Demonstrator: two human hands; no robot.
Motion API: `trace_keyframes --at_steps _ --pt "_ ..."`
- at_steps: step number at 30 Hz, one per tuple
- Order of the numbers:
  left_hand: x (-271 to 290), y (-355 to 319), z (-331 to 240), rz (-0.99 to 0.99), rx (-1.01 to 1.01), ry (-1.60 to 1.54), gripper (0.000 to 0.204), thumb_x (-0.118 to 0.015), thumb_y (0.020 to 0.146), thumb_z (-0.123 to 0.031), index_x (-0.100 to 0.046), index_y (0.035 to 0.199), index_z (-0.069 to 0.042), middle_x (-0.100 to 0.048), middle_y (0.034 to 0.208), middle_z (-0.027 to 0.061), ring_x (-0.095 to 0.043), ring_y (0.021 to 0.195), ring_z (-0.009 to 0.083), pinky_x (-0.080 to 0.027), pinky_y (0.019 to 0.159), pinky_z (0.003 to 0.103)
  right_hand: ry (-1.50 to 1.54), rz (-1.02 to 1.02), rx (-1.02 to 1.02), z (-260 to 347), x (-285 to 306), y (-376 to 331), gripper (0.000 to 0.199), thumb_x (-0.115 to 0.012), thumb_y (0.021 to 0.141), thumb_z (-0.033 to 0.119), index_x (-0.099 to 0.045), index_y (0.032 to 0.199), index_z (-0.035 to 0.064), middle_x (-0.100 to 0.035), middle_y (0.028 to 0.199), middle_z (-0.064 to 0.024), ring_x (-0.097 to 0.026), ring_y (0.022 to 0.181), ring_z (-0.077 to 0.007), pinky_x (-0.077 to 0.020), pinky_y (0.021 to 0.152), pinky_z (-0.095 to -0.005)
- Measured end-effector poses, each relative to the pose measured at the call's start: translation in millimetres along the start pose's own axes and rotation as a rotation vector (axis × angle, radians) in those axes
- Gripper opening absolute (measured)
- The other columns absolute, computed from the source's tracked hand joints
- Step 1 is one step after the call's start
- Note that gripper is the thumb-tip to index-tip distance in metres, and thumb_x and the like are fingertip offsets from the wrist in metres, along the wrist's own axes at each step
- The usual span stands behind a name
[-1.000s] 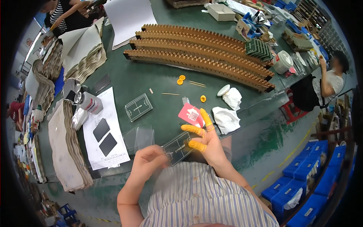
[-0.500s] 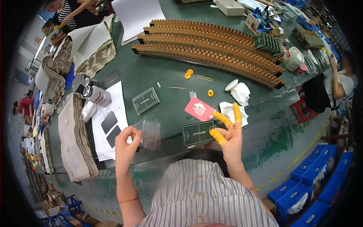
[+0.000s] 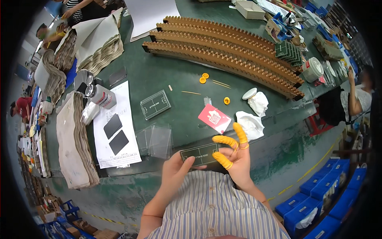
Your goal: The person wipes the surface of small rectangular cards using a white cloth. They handle the cards one by one, turning them over to clean both sides, and place them into a clear plastic sleeve. The person wears yellow finger cots on their right hand while performing the task.
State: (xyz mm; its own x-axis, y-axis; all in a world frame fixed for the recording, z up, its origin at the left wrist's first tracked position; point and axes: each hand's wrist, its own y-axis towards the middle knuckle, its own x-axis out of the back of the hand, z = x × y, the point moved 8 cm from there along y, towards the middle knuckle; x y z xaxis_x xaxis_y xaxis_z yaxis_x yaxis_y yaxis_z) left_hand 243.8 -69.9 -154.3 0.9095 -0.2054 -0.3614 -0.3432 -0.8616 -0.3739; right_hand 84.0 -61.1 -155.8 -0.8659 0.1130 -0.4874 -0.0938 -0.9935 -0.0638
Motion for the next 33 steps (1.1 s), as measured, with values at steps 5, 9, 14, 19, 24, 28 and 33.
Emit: trace_keyframes --at_steps 5,9,14,19,24,28,33 --pt "-1 -2 -3 -0.021 -0.037 -0.070 0.024 -0.045 0.096 -0.009 -0.049 0.116 0.005 -0.064 0.103 0.0156 -0.067 0.082 0.0231 -0.054 0.073 0.031 0.398 0.079 -0.125 -8 14 10 0.055 -0.060 0.087 0.007 -0.035 0.136 0.0018 -0.048 0.126 -0.0166 -0.057 0.101 -0.0199 -0.0462 0.090 -0.0299" --pt "10 -1 -3 -0.047 -0.033 -0.095 0.024 -0.045 0.096 -0.011 -0.050 0.115 0.003 -0.065 0.101 0.0152 -0.066 0.081 0.0217 -0.053 0.071 0.031 0.504 0.115 -0.092 1 21 20 0.047 -0.059 0.090 0.020 -0.044 0.129 -0.0014 -0.052 0.121 -0.0144 -0.055 0.097 -0.0201 -0.0448 0.086 -0.0308" --pt "16 -2 -8 -0.082 -0.045 -0.093 0.024 -0.047 0.096 -0.012 -0.050 0.115 0.003 -0.064 0.101 0.0148 -0.066 0.081 0.0208 -0.053 0.072 0.030 -0.651 -0.075 0.359 31 33 36 0.037 -0.066 0.084 0.016 -0.057 0.118 0.0038 -0.056 0.111 -0.0100 -0.053 0.089 -0.0218 -0.0450 0.077 -0.0320" --pt "16 -1 -9 -0.150 -0.151 0.011 0.022 -0.045 0.097 -0.013 -0.052 0.106 0.006 -0.066 0.092 0.0178 -0.068 0.074 0.0229 -0.057 0.066 0.030 -1.407 -0.150 0.617 46 11 49 0.027 -0.071 0.076 0.016 -0.069 0.103 0.0097 -0.054 0.108 -0.0081 -0.049 0.082 -0.0248 -0.0432 0.070 -0.0350" --pt "16 -2 -4 -0.065 -0.089 -0.014 0.026 -0.045 0.098 -0.015 -0.050 0.114 0.006 -0.063 0.103 0.0158 -0.066 0.088 0.0223 -0.053 0.077 0.030 -1.496 -0.096 0.588 34 11 55 0.026 -0.069 0.078 0.022 -0.070 0.103 0.0127 -0.053 0.110 -0.0080 -0.047 0.086 -0.0262 -0.0403 0.075 -0.0369" --pt "17 -2 -5 -0.061 -0.087 -0.010 0.030 -0.039 0.100 -0.018 -0.050 0.115 0.006 -0.063 0.104 0.0160 -0.066 0.090 0.0225 -0.053 0.078 0.030 -1.569 -0.080 0.575 30 8 57 0.027 -0.067 0.080 0.027 -0.070 0.103 0.0144 -0.053 0.111 -0.0083 -0.046 0.090 -0.0273 -0.0376 0.080 -0.0386" --pt "18 -1 -4 -0.034 -0.094 -0.026 0.036 -0.033 0.102 -0.024 -0.048 0.116 0.006 -0.063 0.104 0.0165 -0.066 0.090 0.0226 -0.053 0.079 0.031 -1.629 -0.065 0.592 28 7 58 0.028 -0.067 0.081 0.029 -0.069 0.105 0.0156 -0.052 0.114 -0.0083 -0.046 0.092 -0.0275 -0.0370 0.081 -0.0396"
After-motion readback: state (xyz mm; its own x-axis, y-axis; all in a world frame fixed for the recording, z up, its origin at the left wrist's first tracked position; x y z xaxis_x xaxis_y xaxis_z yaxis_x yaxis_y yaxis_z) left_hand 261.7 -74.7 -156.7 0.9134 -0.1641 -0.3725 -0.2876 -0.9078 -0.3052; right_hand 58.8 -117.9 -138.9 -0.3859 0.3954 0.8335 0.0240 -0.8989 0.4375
